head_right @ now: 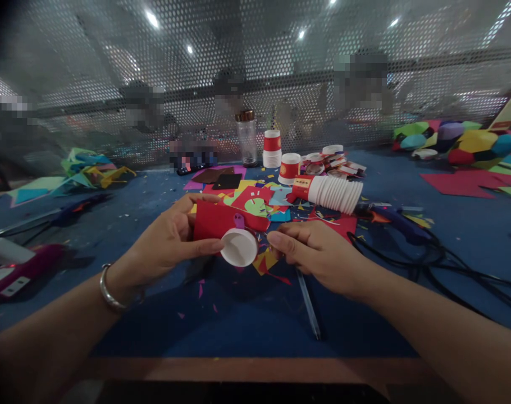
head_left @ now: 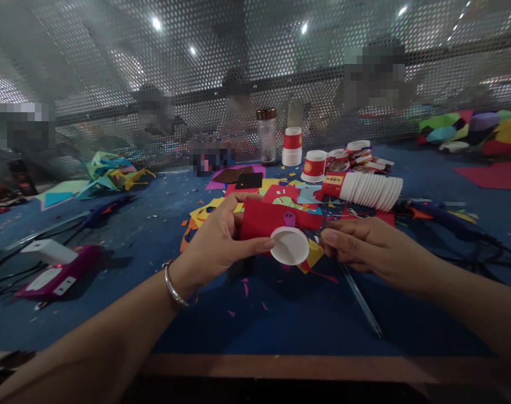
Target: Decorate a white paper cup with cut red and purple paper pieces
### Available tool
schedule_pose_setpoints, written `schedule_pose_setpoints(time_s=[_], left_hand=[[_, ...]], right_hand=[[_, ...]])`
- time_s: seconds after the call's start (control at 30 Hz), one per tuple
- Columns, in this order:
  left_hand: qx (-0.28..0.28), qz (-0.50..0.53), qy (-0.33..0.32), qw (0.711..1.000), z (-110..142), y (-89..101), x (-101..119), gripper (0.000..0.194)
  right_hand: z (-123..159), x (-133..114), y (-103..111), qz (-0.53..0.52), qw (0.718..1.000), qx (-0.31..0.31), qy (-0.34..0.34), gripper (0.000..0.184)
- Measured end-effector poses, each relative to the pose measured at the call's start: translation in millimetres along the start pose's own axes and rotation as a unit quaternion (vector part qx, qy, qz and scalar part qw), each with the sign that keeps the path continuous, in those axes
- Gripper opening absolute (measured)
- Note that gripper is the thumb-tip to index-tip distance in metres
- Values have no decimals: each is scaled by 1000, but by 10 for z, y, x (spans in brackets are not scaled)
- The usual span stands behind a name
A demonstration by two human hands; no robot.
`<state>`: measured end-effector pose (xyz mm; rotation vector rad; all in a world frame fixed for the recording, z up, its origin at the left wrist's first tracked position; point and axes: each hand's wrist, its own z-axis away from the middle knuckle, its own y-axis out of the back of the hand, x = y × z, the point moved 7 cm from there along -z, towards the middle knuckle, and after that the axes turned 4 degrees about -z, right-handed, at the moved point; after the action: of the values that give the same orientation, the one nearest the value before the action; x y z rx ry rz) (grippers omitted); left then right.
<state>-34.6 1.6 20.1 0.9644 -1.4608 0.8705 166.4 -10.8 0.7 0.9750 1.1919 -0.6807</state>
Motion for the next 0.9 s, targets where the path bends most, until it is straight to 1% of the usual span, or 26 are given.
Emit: schedule_pose_setpoints(time_s=[0.27,0.4,0.57,0.7,0.9], left_hand=[[-7,5,-17,1000,0,-14,7,62],[2,10,-25,1000,2,-3,29,64],[8,10,-23,1000,-9,3,25,65],[9,0,-20,1000,-8,4,18,69],[30,-15,-36,999,-12,43,33,67]], right_hand=[[5,-36,-32,-6,1000,1,9,61],[2,-58,-46,-27,1000,4,10,62],[0,-41,-37,-41,999,-3,5,59],[0,-29,-39,-49,999,-5,5,57],[0,-24,-44,-60,998,-4,4,58]])
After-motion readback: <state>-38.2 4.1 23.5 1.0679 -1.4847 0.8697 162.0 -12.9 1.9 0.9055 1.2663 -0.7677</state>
